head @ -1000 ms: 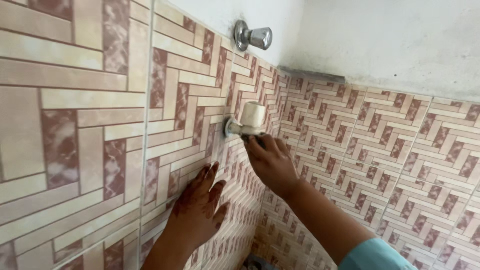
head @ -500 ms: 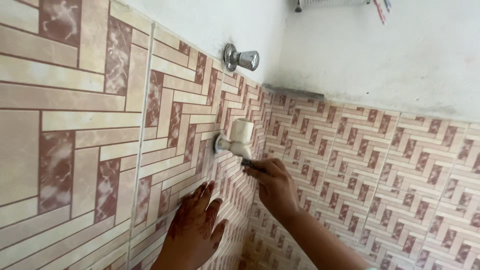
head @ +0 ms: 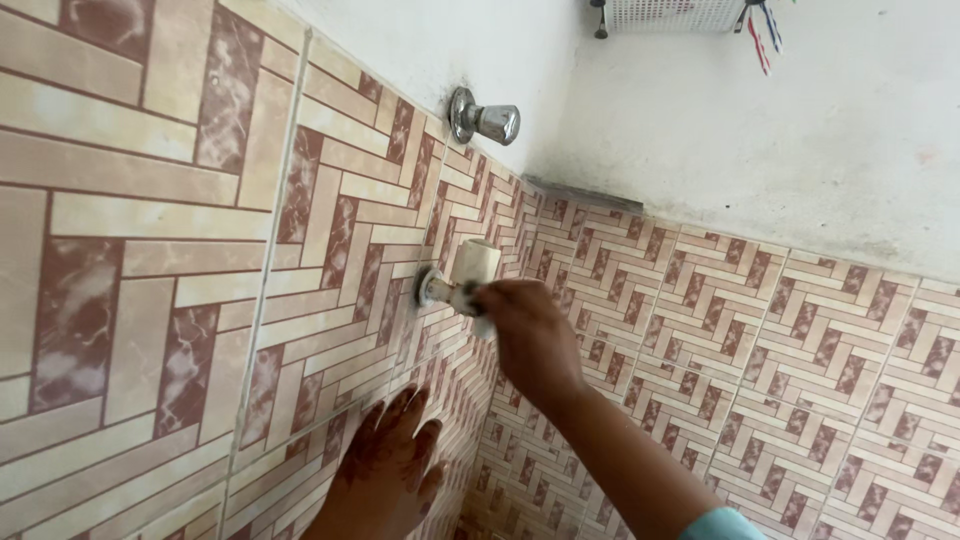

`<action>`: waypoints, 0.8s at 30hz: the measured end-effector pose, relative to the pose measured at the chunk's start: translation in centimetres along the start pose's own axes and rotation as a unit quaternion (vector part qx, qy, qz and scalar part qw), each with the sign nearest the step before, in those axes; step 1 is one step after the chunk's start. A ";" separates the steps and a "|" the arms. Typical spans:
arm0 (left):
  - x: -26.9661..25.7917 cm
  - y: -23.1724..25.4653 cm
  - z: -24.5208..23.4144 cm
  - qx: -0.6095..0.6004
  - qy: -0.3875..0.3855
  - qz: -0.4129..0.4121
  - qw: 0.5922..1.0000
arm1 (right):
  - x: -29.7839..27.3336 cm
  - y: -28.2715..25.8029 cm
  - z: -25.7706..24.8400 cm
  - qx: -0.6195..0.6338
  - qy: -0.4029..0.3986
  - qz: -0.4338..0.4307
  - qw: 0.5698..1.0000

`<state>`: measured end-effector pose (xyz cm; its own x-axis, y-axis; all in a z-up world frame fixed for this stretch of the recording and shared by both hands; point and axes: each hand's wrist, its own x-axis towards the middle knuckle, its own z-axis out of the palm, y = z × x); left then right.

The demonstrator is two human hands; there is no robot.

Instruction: The person cleans and attaches a plastic faucet onto a wall-mounted pipe fixture, using a scouring pad and by hand.

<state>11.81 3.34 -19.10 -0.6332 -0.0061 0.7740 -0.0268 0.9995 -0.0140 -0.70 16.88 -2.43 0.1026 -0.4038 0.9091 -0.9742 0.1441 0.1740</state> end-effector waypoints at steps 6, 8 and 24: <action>0.0 -0.2 -0.8 -0.006 -0.022 -0.028 0.999 | -1.6 0.7 -0.1 -0.179 -0.012 -0.281 0.943; 0.0 -0.5 -1.2 0.002 -0.011 -0.022 1.000 | -2.3 0.9 -0.5 -0.168 -0.038 -0.284 0.943; 1.6 -3.4 1.5 0.062 0.123 0.090 0.986 | -0.2 0.8 2.1 -0.220 -0.016 -0.405 0.887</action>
<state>9.70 -0.11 -18.73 -0.4294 0.1943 0.8820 -0.0353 0.9722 -0.2314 -1.91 15.15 -3.31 0.7208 -0.5604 0.4078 -0.4097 0.1300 0.9029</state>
